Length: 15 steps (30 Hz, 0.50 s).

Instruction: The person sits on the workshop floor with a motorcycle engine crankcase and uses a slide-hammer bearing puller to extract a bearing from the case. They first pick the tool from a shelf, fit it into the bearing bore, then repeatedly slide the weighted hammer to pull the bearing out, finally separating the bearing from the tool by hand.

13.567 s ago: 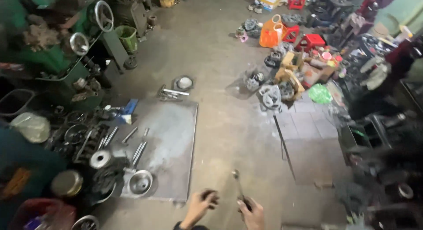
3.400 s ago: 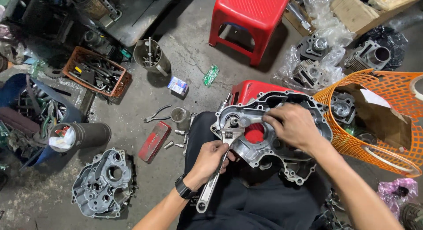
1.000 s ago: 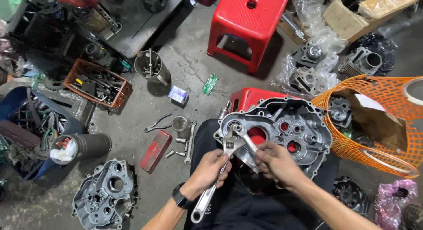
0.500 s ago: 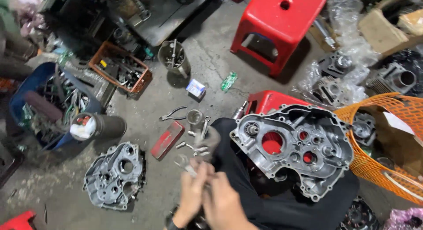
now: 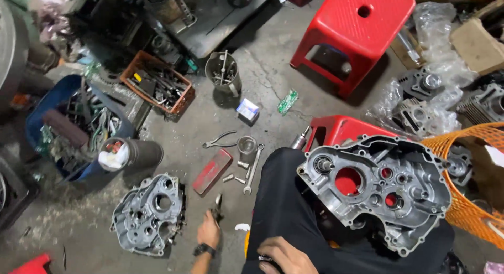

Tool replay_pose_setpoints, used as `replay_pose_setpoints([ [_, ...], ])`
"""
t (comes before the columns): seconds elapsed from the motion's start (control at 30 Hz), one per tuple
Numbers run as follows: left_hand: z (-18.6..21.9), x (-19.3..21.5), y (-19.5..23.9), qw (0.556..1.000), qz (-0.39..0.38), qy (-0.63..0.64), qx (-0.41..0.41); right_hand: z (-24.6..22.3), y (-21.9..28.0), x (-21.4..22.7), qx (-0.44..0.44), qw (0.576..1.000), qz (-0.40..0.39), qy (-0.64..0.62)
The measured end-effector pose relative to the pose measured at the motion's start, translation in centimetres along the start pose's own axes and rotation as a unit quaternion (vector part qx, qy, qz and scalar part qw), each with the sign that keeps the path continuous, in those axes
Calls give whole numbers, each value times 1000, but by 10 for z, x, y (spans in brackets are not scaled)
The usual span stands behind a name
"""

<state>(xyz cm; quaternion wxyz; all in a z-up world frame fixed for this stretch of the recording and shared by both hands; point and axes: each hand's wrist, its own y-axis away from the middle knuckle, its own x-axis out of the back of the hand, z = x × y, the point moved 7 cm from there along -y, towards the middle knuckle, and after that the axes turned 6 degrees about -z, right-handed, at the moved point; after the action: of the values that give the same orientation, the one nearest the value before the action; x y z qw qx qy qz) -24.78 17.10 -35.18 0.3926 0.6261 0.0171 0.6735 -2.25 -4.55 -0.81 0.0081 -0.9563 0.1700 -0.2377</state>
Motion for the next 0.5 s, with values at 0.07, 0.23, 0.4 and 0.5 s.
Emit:
replay_pose_setpoints([
  [0.07,-7,-24,2,999,9,29,32,18,9,-15,-25,999,-15,-17],
  [0.23,-6,-37,-4,997,61,27,30,58,35,-53,-91,995,-33,12],
  [0.4,29,0,-10,993,10,-91,77,25,10,-13,-30,999,-17,32],
  [0.5,93,37,-42,999,38,4,0,45,28,-15,-48,998,19,27],
])
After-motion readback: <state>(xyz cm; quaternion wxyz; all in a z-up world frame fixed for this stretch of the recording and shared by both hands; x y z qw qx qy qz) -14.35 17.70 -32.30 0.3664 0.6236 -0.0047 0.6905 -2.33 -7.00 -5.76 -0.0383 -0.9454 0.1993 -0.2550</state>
